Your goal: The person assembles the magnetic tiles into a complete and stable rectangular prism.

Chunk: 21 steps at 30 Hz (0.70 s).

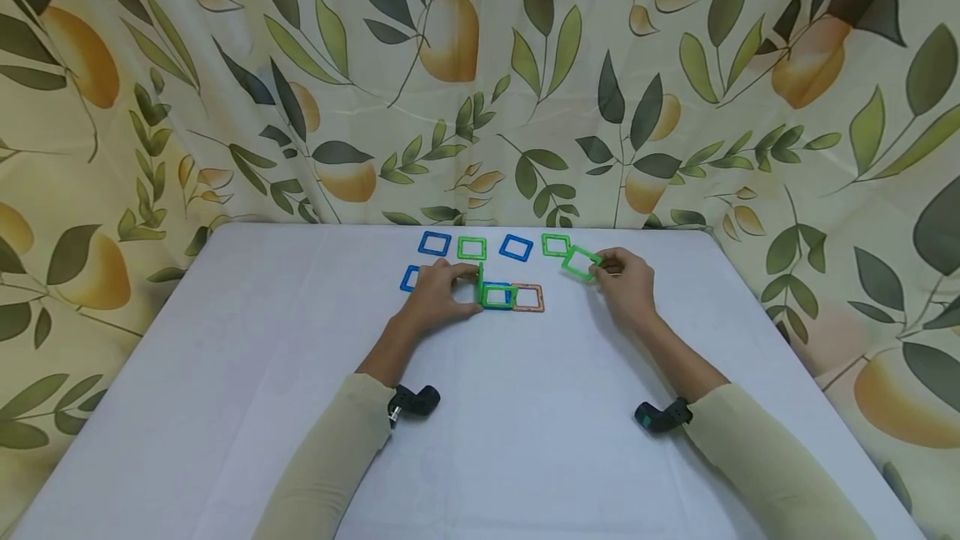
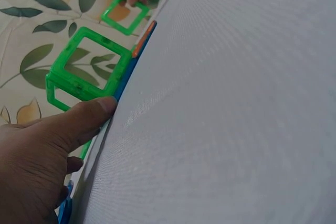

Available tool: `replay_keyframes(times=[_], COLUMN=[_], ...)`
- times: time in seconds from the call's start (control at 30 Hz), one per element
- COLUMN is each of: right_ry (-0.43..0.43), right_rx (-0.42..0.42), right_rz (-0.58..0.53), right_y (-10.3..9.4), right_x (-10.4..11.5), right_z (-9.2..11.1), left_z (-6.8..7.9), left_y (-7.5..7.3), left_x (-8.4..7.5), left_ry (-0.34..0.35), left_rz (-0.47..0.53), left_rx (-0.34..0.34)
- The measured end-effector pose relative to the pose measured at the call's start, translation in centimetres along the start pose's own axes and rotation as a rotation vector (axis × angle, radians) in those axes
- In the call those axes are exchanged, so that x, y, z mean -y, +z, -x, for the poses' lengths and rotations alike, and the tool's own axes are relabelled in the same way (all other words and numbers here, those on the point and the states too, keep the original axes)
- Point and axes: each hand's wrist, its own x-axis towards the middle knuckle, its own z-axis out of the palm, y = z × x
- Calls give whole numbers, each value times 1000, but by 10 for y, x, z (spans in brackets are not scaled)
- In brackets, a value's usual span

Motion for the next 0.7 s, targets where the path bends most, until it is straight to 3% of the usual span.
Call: replay_keyframes(times=[0.7], right_ry=[-87], right_rx=[58], right_rz=[27], right_y=[7], right_x=[13], right_z=[13], left_z=[0], left_y=[-2], left_x=[-2], left_ry=[10], left_rz=[-10], left_rx=[7])
